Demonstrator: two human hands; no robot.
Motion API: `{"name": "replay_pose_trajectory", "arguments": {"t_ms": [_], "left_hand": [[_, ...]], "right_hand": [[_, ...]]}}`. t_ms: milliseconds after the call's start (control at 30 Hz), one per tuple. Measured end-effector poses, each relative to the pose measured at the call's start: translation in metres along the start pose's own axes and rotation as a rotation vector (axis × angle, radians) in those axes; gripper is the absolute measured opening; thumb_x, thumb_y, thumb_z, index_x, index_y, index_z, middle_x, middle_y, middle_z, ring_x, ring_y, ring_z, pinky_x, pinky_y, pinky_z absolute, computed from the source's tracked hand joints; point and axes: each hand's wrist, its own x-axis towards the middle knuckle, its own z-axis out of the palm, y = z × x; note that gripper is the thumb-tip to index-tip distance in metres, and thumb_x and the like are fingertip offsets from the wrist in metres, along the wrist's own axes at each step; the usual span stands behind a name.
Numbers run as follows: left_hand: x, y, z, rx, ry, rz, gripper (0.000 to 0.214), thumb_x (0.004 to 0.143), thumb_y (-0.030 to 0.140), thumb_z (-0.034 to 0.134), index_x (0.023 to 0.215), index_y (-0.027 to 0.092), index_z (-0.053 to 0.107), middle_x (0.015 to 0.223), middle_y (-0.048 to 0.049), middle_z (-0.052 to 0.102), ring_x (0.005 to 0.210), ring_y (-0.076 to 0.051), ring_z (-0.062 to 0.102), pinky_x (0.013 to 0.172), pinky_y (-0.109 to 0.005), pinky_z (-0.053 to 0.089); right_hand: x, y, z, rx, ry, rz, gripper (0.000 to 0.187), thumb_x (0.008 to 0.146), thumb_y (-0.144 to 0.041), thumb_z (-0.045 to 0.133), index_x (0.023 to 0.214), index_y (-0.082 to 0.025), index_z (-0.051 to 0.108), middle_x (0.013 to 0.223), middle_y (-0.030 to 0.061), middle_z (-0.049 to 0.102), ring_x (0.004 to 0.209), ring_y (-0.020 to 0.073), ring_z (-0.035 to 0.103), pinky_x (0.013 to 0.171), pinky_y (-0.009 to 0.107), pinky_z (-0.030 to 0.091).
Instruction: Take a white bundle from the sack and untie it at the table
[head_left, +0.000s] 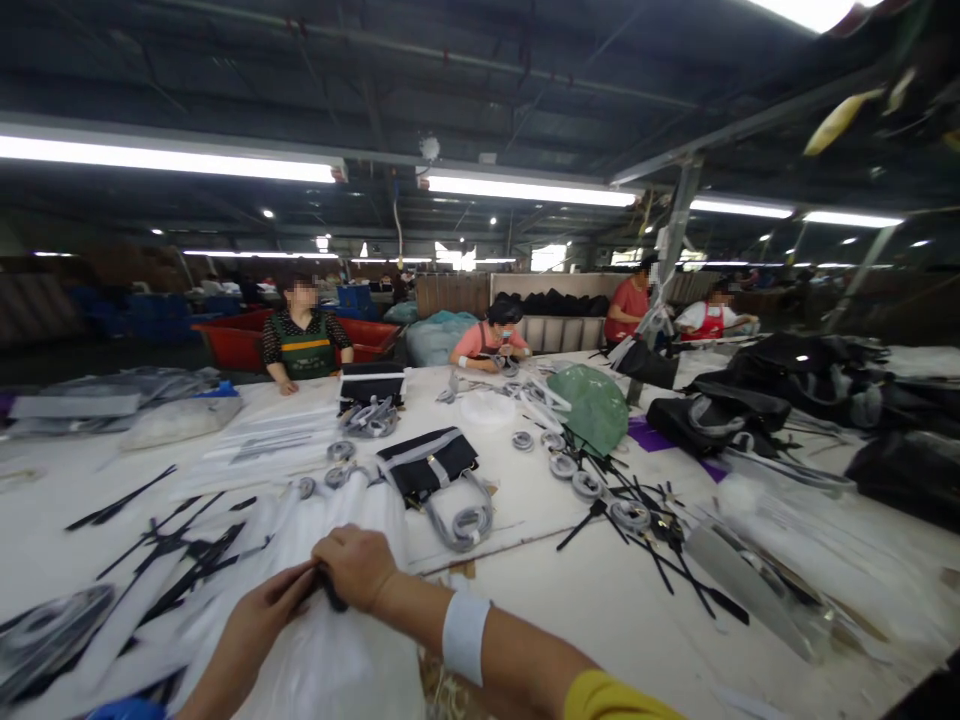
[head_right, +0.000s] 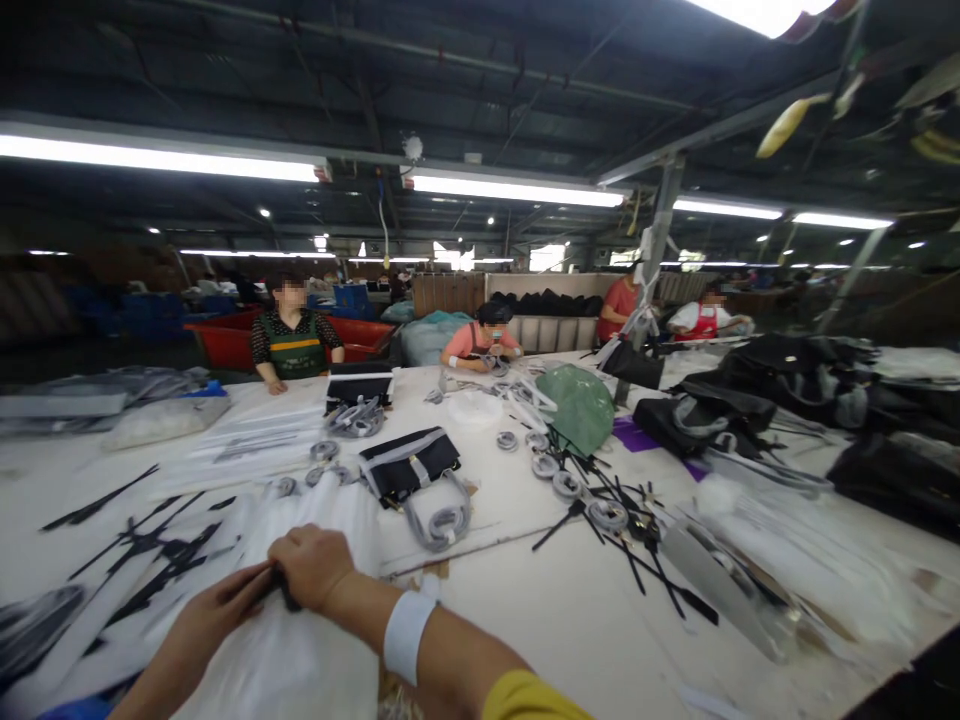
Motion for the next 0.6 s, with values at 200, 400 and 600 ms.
{"name": "replay_pose_trajectory", "arguments": {"t_ms": [200, 400, 600], "left_hand": [[-0.018, 0.018, 0.015, -0.144, 0.05, -0.024, 0.031, 0.069, 0.025, 0.073, 0.096, 0.011, 0.074, 0.093, -0.0103, 0.076, 0.087, -0.022, 0.072, 0.067, -0.026, 0.06], [-0.021, 0.016, 0.017, -0.083, 0.232, -0.085, 0.023, 0.074, 0.018, 0.065, 0.094, 0.009, 0.071, 0.086, -0.0106, 0.076, 0.082, -0.02, 0.073, 0.072, -0.027, 0.06], [-0.033, 0.011, 0.006, 0.132, 0.301, -0.076, 0.019, 0.071, 0.03, 0.063, 0.081, 0.016, 0.07, 0.065, -0.003, 0.073, 0.074, -0.026, 0.073, 0.063, -0.03, 0.058]], "right_hand": [[-0.002, 0.006, -0.004, 0.233, -0.061, 0.017, 0.016, 0.096, -0.021, 0.05, 0.103, -0.023, 0.064, 0.107, 0.0042, 0.067, 0.102, 0.0189, 0.058, 0.084, 0.028, 0.042], [-0.025, 0.012, -0.007, 0.305, -0.093, 0.088, 0.019, 0.092, -0.017, 0.053, 0.098, -0.023, 0.07, 0.105, 0.0054, 0.07, 0.101, 0.0219, 0.062, 0.088, 0.031, 0.042], [-0.074, 0.005, -0.022, 0.226, -0.117, 0.221, 0.02, 0.087, -0.024, 0.064, 0.105, -0.029, 0.071, 0.106, -0.0018, 0.074, 0.1, 0.0202, 0.067, 0.081, 0.027, 0.05]]}}
